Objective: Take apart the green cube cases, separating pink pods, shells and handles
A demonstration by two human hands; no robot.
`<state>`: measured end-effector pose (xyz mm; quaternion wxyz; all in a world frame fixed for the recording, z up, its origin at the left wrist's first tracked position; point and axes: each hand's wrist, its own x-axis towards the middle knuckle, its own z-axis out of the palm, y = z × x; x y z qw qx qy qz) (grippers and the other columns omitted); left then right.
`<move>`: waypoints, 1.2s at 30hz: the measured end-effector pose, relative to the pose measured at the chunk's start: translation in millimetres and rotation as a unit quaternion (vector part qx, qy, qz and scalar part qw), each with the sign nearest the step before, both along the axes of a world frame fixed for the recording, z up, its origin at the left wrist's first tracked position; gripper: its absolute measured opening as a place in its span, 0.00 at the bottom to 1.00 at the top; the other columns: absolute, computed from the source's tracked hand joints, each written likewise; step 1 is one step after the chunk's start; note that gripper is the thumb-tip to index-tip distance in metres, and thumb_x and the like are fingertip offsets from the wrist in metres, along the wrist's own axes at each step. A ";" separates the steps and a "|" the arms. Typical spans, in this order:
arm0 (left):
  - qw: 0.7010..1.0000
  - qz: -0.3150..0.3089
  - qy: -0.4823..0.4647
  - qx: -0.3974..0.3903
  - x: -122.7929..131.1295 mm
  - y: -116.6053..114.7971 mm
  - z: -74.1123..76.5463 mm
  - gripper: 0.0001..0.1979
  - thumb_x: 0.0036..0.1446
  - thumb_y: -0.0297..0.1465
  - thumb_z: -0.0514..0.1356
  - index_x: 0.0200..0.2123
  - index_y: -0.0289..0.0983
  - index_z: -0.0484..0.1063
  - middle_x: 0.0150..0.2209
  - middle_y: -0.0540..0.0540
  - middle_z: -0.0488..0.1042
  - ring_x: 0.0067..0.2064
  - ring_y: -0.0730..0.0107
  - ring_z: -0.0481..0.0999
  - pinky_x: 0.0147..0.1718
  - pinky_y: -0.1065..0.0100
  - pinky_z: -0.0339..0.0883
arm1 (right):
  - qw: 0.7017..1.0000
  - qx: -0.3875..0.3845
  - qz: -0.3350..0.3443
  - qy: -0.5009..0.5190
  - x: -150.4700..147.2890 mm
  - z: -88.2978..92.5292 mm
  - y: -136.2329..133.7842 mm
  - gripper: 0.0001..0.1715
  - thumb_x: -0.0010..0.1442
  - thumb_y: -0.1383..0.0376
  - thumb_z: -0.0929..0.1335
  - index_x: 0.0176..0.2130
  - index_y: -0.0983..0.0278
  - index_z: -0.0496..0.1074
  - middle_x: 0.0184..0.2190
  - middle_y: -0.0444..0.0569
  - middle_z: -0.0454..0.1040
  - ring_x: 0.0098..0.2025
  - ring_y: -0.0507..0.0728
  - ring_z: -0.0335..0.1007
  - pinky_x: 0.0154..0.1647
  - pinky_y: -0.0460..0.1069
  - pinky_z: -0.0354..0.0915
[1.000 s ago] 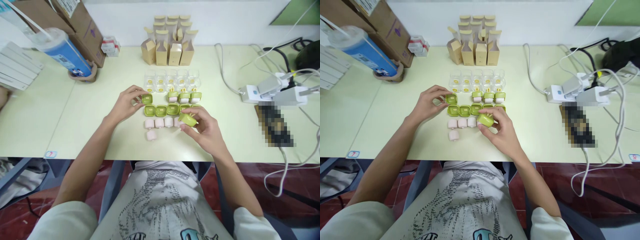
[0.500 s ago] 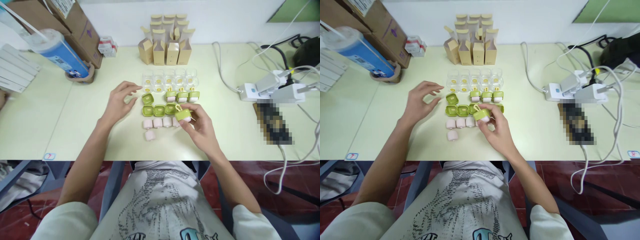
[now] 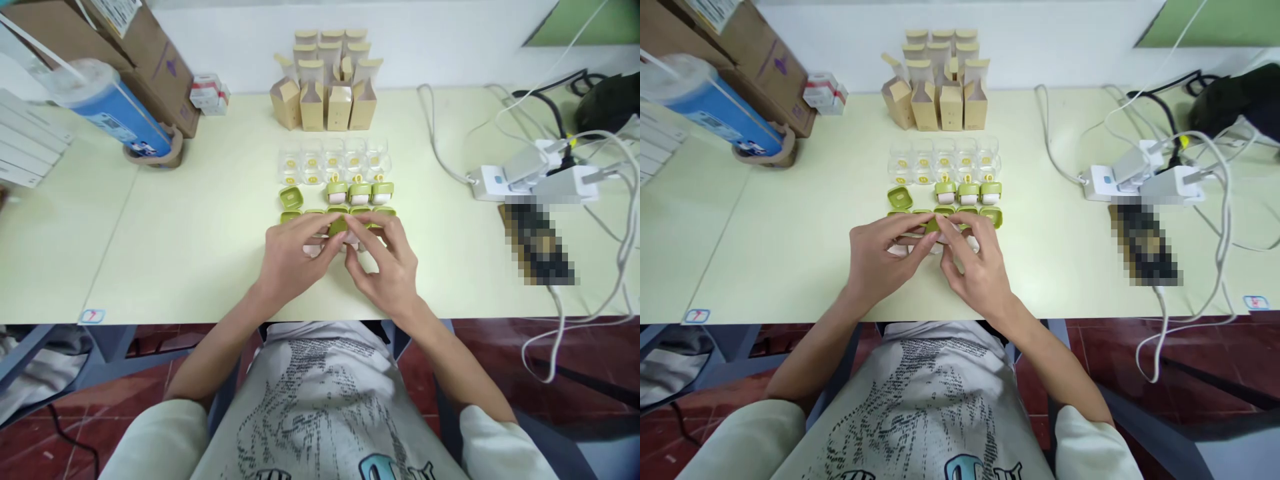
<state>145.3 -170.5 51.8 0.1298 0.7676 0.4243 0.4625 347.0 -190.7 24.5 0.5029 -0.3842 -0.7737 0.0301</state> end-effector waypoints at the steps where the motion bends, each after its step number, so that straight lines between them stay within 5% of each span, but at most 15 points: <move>1: 1.000 0.001 0.001 0.001 -0.2 -0.6 2.7 0.11 0.74 0.31 0.70 0.56 0.43 0.87 0.49 0.48 0.92 0.41 0.68 0.92 0.42 0.68 0.89 | 1.000 0.005 0.001 -0.007 -0.5 -0.4 -0.1 0.42 0.76 0.74 0.71 0.80 0.48 0.70 0.62 0.60 0.80 0.63 0.69 0.82 0.53 0.65 0.86; 9: 0.995 0.041 0.071 0.051 4.2 -11.1 6.3 0.13 0.68 0.26 0.65 0.52 0.42 0.84 0.45 0.46 0.91 0.43 0.62 0.92 0.42 0.62 0.89 | 0.999 0.026 0.002 -0.031 -3.9 -2.7 -1.2 0.36 0.78 0.76 0.71 0.75 0.47 0.76 0.60 0.55 0.88 0.60 0.69 0.85 0.58 0.69 0.85; 13: 0.993 0.065 0.094 0.041 8.0 -11.5 -3.2 0.15 0.66 0.24 0.64 0.52 0.42 0.84 0.54 0.44 0.92 0.51 0.57 0.94 0.46 0.60 0.91 | 0.998 0.036 -0.009 -0.055 -6.6 -5.7 -4.6 0.34 0.77 0.75 0.73 0.73 0.50 0.78 0.58 0.55 0.89 0.58 0.68 0.86 0.56 0.67 0.88; 16: 0.992 0.065 0.102 0.036 7.7 -11.3 -5.9 0.16 0.66 0.23 0.63 0.52 0.44 0.85 0.49 0.47 0.93 0.44 0.60 0.94 0.43 0.61 0.90 | 0.997 0.032 -0.007 -0.067 -6.3 -2.5 -7.8 0.32 0.77 0.75 0.74 0.72 0.52 0.78 0.57 0.55 0.89 0.59 0.68 0.87 0.55 0.65 0.89; 19: 0.995 0.031 0.088 0.032 1.0 -11.2 1.5 0.16 0.69 0.23 0.63 0.53 0.43 0.85 0.49 0.47 0.93 0.46 0.60 0.94 0.47 0.61 0.91 | 0.998 0.029 0.001 -0.054 -2.3 6.1 -8.3 0.27 0.76 0.75 0.76 0.68 0.56 0.80 0.54 0.56 0.89 0.57 0.67 0.88 0.54 0.63 0.89; 23: 0.993 -0.085 0.080 -0.037 -15.6 -8.0 16.2 0.27 0.74 0.26 0.66 0.73 0.46 0.78 0.69 0.43 0.85 0.64 0.56 0.90 0.61 0.58 0.89 | 1.000 -0.003 -0.005 0.018 1.8 14.4 -5.1 0.20 0.75 0.70 0.78 0.63 0.55 0.83 0.55 0.57 0.89 0.56 0.66 0.89 0.53 0.63 0.89; 26: 0.986 -0.120 0.099 -0.053 -27.0 -1.8 20.1 0.31 0.74 0.28 0.69 0.76 0.49 0.75 0.69 0.44 0.85 0.62 0.56 0.89 0.60 0.57 0.89 | 0.996 -0.052 -0.008 0.074 -0.8 17.3 -4.5 0.16 0.76 0.65 0.78 0.61 0.52 0.84 0.56 0.54 0.89 0.56 0.66 0.88 0.50 0.63 0.89; 31: 0.995 -0.037 0.083 -0.029 -50.4 11.8 23.7 0.19 0.73 0.30 0.72 0.63 0.49 0.82 0.60 0.45 0.86 0.55 0.56 0.89 0.52 0.55 0.92 | 0.985 -0.070 -0.039 0.151 -3.8 28.7 -12.4 0.10 0.77 0.63 0.77 0.57 0.52 0.85 0.52 0.53 0.88 0.54 0.64 0.86 0.41 0.58 0.86; 36: 0.998 0.065 0.017 0.003 -75.4 20.4 28.3 0.23 0.68 0.33 0.76 0.63 0.49 0.80 0.60 0.44 0.82 0.47 0.61 0.87 0.47 0.56 0.93 | 0.973 -0.226 0.020 0.032 -9.6 19.4 -22.7 0.09 0.79 0.57 0.77 0.54 0.58 0.86 0.50 0.52 0.85 0.38 0.56 0.82 0.36 0.53 0.85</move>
